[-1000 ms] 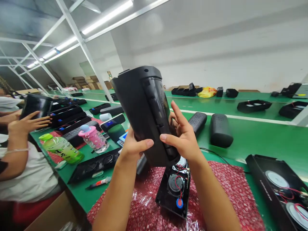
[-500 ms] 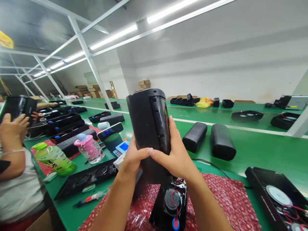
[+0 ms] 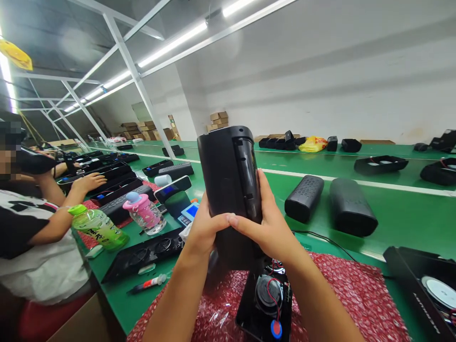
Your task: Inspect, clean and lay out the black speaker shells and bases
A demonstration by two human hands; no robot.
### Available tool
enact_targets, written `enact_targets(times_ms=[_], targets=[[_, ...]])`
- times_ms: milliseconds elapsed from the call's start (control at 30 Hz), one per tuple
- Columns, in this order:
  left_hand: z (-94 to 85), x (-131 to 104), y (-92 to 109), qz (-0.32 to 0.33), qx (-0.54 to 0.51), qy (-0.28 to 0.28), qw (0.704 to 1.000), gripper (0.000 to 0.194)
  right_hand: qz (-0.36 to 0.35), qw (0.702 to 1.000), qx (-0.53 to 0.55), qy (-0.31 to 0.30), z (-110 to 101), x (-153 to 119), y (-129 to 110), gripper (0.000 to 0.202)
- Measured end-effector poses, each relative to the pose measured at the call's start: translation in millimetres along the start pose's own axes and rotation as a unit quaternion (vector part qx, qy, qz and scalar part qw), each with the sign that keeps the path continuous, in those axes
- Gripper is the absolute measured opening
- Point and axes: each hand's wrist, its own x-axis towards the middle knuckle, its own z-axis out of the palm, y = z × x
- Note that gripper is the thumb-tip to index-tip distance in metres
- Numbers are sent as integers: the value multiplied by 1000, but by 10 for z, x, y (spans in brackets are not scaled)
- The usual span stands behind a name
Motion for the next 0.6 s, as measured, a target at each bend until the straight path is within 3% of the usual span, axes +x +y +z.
enact_targets(times_ms=[600], targets=[[-88, 8, 138, 23, 18, -16, 999, 90, -2, 998, 64, 0, 136, 13, 80, 108]])
